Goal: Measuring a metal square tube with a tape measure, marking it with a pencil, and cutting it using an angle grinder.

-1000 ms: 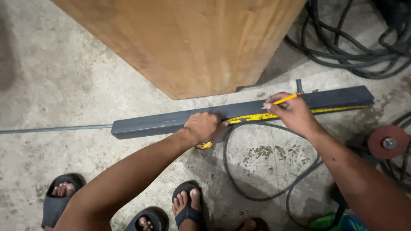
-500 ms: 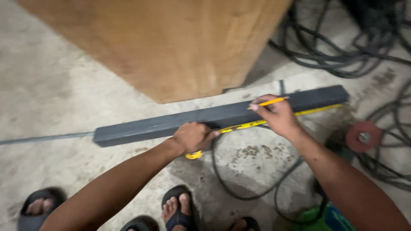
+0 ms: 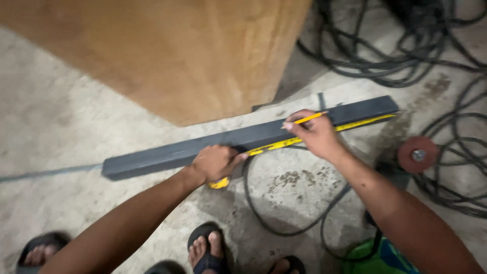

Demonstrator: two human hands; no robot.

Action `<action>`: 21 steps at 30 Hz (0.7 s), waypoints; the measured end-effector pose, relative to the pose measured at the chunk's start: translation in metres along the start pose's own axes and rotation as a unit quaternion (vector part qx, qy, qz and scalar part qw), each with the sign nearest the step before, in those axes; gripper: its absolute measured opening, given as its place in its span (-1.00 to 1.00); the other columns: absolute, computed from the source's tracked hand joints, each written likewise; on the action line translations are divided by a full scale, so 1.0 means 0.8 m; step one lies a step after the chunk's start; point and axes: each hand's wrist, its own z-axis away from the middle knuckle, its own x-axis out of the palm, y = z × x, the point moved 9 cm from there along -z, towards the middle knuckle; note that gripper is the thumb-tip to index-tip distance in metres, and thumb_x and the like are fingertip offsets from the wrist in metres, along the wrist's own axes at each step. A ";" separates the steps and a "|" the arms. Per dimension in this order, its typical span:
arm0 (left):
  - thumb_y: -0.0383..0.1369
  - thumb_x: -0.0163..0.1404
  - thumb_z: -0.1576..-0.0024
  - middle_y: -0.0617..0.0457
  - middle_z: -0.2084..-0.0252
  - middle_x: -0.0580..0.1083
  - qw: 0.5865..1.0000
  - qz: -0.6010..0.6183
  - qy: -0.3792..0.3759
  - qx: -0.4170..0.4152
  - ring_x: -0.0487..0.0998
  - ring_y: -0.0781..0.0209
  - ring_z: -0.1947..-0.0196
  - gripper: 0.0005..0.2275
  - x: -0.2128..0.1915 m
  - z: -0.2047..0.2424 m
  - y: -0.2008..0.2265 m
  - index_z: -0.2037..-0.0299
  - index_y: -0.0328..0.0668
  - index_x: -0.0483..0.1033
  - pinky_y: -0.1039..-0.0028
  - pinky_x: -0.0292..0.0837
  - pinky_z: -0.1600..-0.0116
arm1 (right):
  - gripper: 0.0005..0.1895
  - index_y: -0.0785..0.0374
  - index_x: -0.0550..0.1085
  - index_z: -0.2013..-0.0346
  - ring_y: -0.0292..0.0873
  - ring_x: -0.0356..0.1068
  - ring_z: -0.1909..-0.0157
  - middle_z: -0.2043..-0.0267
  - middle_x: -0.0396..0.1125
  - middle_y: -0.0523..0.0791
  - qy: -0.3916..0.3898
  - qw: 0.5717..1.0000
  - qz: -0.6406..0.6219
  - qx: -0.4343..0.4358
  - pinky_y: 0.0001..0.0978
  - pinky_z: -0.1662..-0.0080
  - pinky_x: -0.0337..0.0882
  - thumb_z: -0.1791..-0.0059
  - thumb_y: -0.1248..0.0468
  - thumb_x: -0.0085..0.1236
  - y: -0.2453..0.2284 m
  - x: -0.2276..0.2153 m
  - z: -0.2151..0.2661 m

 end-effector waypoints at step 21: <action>0.06 -0.38 -0.33 -0.10 0.15 0.65 0.992 -0.036 0.069 -0.099 0.67 -0.21 0.07 -0.51 -0.007 0.044 -0.051 0.09 0.02 0.62 0.03 0.57 -0.03 | -0.79 0.31 0.56 0.15 -0.34 0.38 0.39 0.43 0.48 -0.10 -0.136 0.979 0.103 0.109 -0.45 0.25 0.42 0.05 0.32 0.29 0.004 0.094 -0.034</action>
